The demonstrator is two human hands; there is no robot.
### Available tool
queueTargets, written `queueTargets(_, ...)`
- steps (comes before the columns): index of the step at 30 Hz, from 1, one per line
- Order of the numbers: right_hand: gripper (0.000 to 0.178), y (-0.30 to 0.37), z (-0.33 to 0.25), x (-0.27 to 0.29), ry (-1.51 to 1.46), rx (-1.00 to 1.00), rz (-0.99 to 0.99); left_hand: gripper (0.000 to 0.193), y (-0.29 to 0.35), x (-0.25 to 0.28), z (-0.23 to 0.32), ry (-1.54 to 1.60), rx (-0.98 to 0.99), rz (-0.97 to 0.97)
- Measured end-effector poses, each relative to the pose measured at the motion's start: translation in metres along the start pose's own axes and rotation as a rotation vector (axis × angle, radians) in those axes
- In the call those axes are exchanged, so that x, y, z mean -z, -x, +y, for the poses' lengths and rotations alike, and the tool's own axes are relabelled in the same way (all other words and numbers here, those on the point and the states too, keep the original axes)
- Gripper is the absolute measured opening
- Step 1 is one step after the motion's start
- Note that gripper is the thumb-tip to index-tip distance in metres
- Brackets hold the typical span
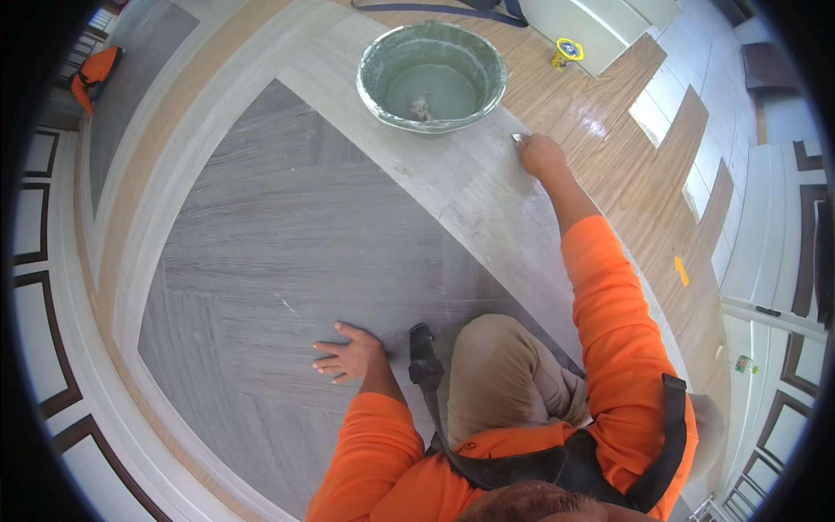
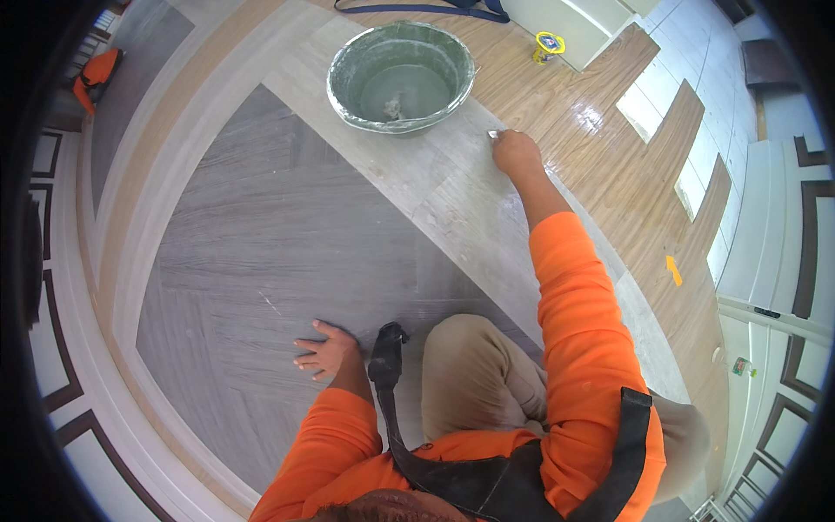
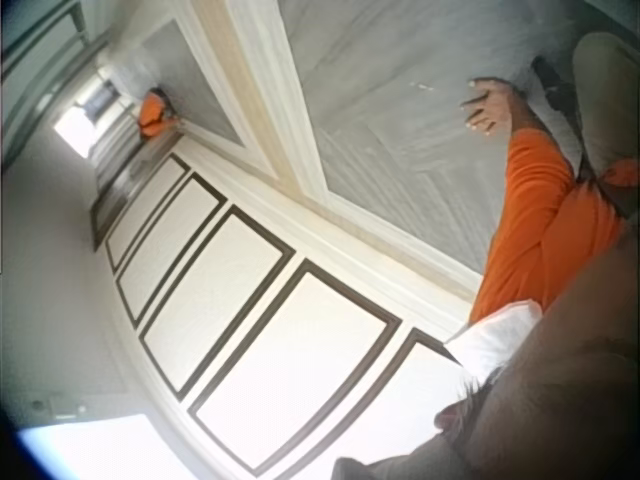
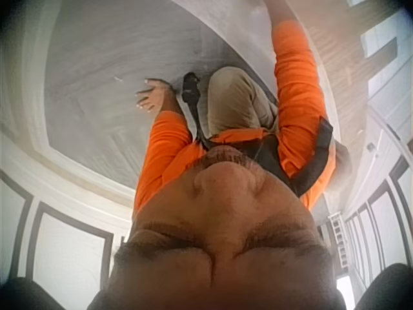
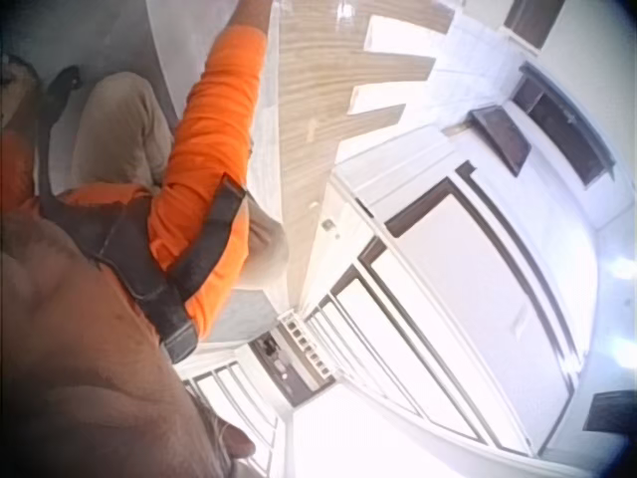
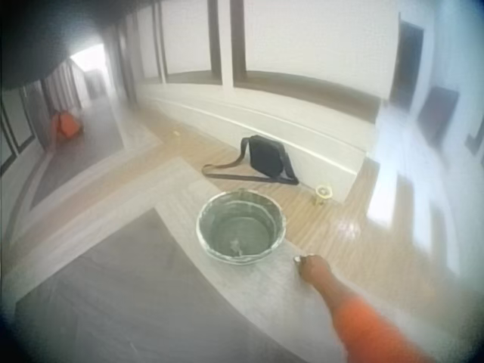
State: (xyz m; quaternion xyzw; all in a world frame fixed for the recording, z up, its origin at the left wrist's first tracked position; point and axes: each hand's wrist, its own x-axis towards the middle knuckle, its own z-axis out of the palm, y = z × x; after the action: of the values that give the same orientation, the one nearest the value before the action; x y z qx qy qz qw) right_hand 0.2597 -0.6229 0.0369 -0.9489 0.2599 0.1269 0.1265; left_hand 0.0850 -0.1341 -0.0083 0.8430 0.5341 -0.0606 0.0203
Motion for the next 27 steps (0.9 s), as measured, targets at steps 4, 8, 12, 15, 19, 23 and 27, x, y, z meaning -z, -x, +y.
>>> queueTargets(4,0.041,0.024,-0.004,-0.012,0.006,0.024,0.034,0.093,-0.003,0.0,-0.004,-0.04,0.018,0.01)
queueTargets(8,0.041,0.006,-0.004,-0.003,-0.041,0.023,0.088,0.092,0.001,0.001,-0.001,-0.01,0.001,0.012)
queueTargets(12,0.042,0.012,-0.01,-0.002,0.021,-0.003,-0.014,0.091,-0.004,-0.001,-0.004,-0.029,0.014,0.011)
queueTargets(15,0.039,0.021,-0.007,-0.009,-0.018,0.026,0.1,0.092,0.0,0.001,-0.002,-0.003,0.011,0.001)
queueTargets(19,0.039,0.007,-0.005,0.004,0.004,-0.002,0.056,0.093,-0.001,0.0,-0.002,-0.006,0.001,-0.013)
queueTargets(23,0.039,0.022,-0.006,-0.006,0.041,0.008,0.049,0.093,-0.002,-0.001,-0.003,-0.022,0.016,-0.012)
queueTargets(27,0.039,0.011,0.004,-0.005,0.003,0.015,0.08,0.092,0.0,0.0,-0.003,-0.016,0.0,-0.018)
